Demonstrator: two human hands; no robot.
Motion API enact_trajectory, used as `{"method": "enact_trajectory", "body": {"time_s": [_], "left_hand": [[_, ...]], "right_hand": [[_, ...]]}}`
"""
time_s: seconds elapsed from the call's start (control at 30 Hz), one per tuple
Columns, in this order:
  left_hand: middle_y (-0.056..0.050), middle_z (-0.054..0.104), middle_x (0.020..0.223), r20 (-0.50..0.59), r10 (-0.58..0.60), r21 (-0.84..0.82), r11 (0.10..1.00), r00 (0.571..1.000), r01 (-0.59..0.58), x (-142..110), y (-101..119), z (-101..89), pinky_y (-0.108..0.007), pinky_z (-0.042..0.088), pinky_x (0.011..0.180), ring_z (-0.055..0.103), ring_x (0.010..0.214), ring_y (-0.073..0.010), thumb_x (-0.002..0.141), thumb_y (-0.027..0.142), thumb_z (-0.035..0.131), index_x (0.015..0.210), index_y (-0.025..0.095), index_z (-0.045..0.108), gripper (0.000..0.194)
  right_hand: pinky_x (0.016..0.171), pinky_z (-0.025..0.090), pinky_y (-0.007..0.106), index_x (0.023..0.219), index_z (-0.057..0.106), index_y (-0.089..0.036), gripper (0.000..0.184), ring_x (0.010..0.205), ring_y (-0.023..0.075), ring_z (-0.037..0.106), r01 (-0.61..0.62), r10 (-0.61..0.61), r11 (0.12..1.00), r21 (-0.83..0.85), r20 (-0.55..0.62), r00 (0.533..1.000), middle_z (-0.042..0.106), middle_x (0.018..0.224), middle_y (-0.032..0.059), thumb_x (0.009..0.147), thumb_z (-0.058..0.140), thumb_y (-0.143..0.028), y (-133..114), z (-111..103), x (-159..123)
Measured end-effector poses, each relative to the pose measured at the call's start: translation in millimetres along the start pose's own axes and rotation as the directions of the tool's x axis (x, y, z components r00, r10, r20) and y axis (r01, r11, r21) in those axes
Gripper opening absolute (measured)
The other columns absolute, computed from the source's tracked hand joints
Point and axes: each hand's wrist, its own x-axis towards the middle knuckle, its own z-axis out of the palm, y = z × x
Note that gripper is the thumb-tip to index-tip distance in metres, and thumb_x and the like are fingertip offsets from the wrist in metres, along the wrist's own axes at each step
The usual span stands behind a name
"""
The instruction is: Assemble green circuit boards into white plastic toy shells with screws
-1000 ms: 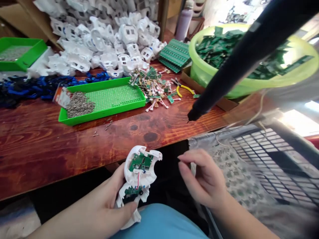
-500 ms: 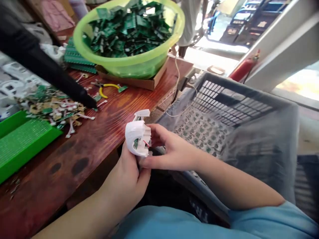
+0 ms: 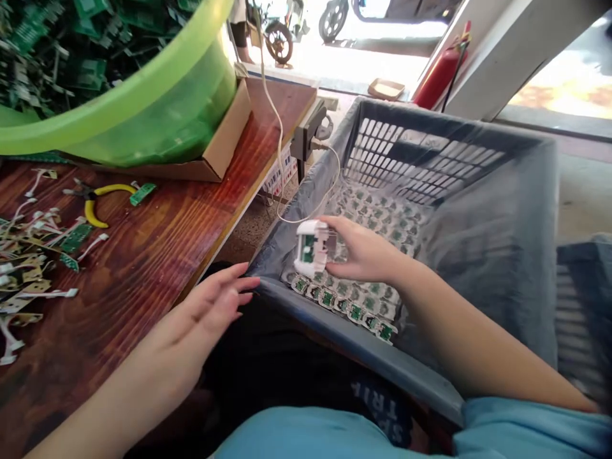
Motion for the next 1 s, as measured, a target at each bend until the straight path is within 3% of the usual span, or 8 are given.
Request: {"method": "enact_trajectory", "body": {"time_s": [0.17,0.3,0.4,0.5,0.6,0.67,0.73,1.0], "left_hand": [[-0.008,0.071,0.099,0.363,-0.175,-0.385,0.866,0.915,0.318,19.4,23.3,23.8,-0.03,0.052,0.067,0.066,0.085,-0.0207,0.088,0.061,0.033,0.115,0.019,0.059,0.056],[0.0,0.07,0.1,0.221,-0.133,-0.236,0.954,0.966,0.185,20.0,21.5,32.6,-0.023,0.049,0.064,0.064,0.091,-0.0177,0.082,0.043,0.063,0.113,0.027,0.06,0.035],[-0.002,0.07,0.095,0.068,-0.104,-0.193,0.974,0.992,0.116,19.8,12.5,35.2,-0.025,0.05,0.065,0.065,0.085,-0.0186,0.079,0.041,0.067,0.107,0.022,0.062,0.034],[-0.002,0.067,0.09,-0.063,-0.046,-0.223,0.974,0.997,0.031,24.5,7.9,35.4,-0.026,0.053,0.065,0.065,0.077,-0.0163,0.082,0.039,0.063,0.104,0.02,0.061,0.029],[0.001,0.065,0.097,-0.183,0.03,-0.185,0.981,0.983,-0.065,30.8,9.4,36.9,-0.025,0.052,0.07,0.064,0.079,-0.0144,0.085,0.038,0.059,0.113,0.025,0.053,0.031],[0.001,0.063,0.105,-0.234,0.116,-0.093,0.986,0.965,-0.141,33.8,11.0,40.5,-0.027,0.05,0.081,0.062,0.09,-0.0154,0.087,0.035,0.058,0.116,0.027,0.051,0.031],[-0.001,0.062,0.11,-0.222,0.241,0.053,0.971,0.945,-0.235,36.2,11.6,46.0,-0.029,0.047,0.089,0.059,0.102,-0.0182,0.089,0.03,0.055,0.119,0.025,0.049,0.032],[-0.012,0.062,0.116,-0.126,0.416,0.242,0.893,0.901,-0.379,58.0,11.5,68.2,-0.033,0.047,0.093,0.059,0.11,-0.0213,0.091,0.017,0.043,0.119,0.013,0.046,0.028]], "right_hand": [[0.103,0.043,0.041,0.129,0.049,-0.017,0.042,0.126,0.0241,0.047,0.481,-0.49,0.836,-0.262,0.037,0.871,0.049,0.139,0.0085,0.088,0.047,-0.009,-35.5,5.5,17.4],[0.091,0.053,0.038,0.122,0.055,-0.015,0.031,0.121,0.0256,0.052,0.629,-0.671,0.663,-0.407,0.049,0.74,0.054,0.135,0.0092,0.097,0.036,-0.015,-49.6,1.2,31.1],[0.108,0.038,0.038,0.13,0.047,-0.016,0.036,0.133,0.0223,0.04,0.698,-0.738,0.613,-0.371,0.047,0.673,0.045,0.143,0.0093,0.097,0.032,-0.015,-52.1,-1.1,34.1],[0.116,0.024,0.043,0.137,0.036,-0.022,0.043,0.141,0.0191,0.022,0.534,-0.564,0.819,-0.212,-0.123,0.816,0.031,0.15,0.0082,0.095,0.033,-0.014,-52.9,0.0,30.2],[0.105,0.041,0.048,0.141,0.025,-0.013,0.059,0.132,0.0275,0.038,0.028,0.0,0.977,0.212,-0.13,0.992,0.034,0.144,0.0185,0.09,0.049,-0.029,-55.1,4.8,25.3],[0.092,0.051,0.044,0.139,0.026,-0.009,0.078,0.116,0.0282,0.053,-0.203,0.197,0.864,0.461,0.062,0.978,0.047,0.131,0.0194,0.081,0.061,-0.049,-58.3,9.1,25.0],[0.091,0.051,0.041,0.128,0.04,-0.014,0.072,0.107,0.0248,0.058,-0.21,0.163,0.787,0.58,0.132,0.978,0.056,0.119,0.0123,0.075,0.063,-0.057,-62.7,13.0,27.1],[0.098,0.043,0.047,0.134,0.035,-0.018,0.082,0.119,0.03,0.047,-0.293,0.312,0.891,0.347,0.002,0.95,0.042,0.122,0.0135,0.071,0.061,-0.064,-71.6,14.5,26.6]]}}
